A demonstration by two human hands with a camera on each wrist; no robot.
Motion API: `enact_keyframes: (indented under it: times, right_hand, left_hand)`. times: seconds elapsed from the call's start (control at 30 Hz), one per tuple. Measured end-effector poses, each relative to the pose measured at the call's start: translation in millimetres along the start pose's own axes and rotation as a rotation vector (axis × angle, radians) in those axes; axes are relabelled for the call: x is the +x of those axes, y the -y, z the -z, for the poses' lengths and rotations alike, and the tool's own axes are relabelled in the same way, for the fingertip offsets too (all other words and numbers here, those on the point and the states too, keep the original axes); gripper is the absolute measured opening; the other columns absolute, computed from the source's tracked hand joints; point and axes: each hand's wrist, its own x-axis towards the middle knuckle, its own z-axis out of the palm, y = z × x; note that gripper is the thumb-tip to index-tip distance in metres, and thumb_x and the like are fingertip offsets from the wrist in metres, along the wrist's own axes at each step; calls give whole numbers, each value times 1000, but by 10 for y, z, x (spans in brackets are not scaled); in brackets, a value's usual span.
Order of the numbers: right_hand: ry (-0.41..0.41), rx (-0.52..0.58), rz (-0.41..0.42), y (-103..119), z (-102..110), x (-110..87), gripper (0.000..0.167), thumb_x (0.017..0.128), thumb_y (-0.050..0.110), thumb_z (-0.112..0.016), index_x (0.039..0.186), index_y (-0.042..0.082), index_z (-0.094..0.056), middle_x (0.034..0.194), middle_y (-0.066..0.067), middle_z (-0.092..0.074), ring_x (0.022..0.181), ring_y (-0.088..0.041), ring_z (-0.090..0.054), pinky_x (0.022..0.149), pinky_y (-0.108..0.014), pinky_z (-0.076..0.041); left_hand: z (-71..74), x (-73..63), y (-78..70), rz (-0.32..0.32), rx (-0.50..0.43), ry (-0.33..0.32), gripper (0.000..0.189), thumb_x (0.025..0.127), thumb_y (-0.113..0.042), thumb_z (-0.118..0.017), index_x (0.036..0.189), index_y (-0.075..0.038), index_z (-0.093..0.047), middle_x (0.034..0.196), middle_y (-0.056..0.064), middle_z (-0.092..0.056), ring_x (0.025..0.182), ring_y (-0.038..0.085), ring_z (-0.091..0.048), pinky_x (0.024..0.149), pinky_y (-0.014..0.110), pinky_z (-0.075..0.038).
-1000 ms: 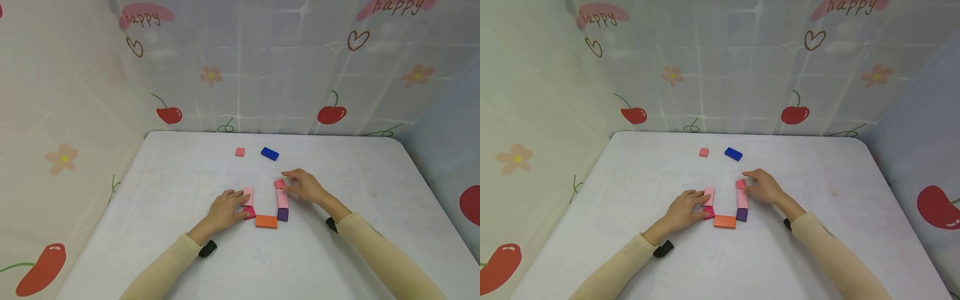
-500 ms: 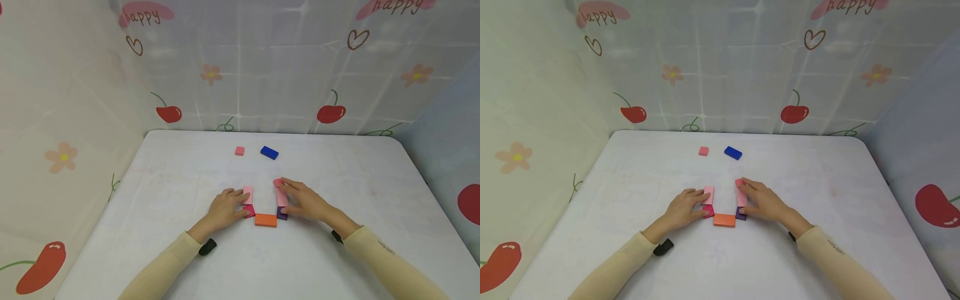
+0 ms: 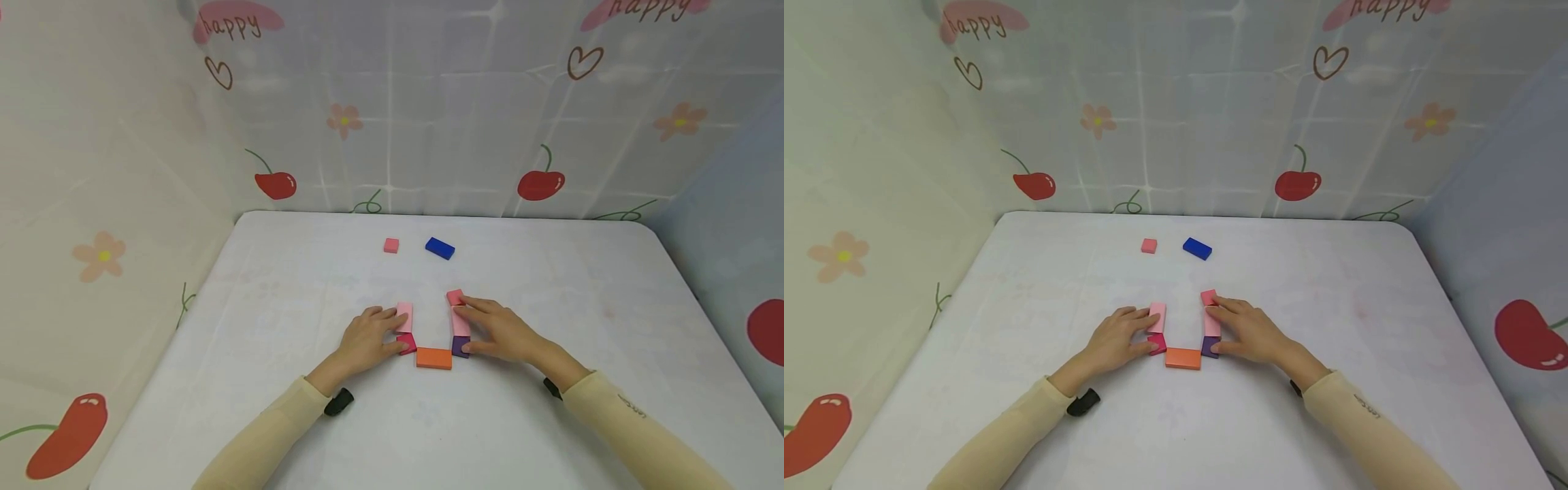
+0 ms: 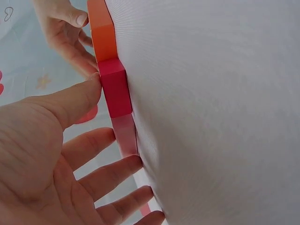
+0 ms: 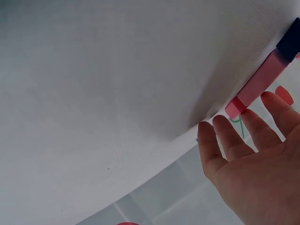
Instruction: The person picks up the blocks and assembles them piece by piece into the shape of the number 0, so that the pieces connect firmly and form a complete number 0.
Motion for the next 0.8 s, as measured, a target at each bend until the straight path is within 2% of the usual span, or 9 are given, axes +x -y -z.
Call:
enact_keyframes:
  times: [0.5,0.67,0.8]
  right_hand:
    - [3,0,-6,-10,-8,2,71,81,33,-79,143,11,-51,152,-16,-42,136,-40,-41,101,-65,-40]
    - [-1,-1,-2,-5,0,5,71,81,32,-79,143,10,-51,151,-16,-43,136,-40,-42,101,-65,-40]
    - [3,-2,-7,-10,-5,9,71,81,32,-79,143,11,-51,152,-16,-42,136,-40,-42,101,-65,-40]
  left_hand:
    - [52,29,-36,5,3,13,56,86,-33,-75,137,-15,-59,138,14,-57,127,35,-50,99,54,-45]
    - [98,47,-33,34,-45,19,56,87,-32,-73,138,-15,-58,139,16,-55,128,36,-50,101,57,-43]
    - [145,92,11,60,-97,14,56,88,-32,-72,139,-14,-56,138,14,-56,129,34,-51,103,54,-44]
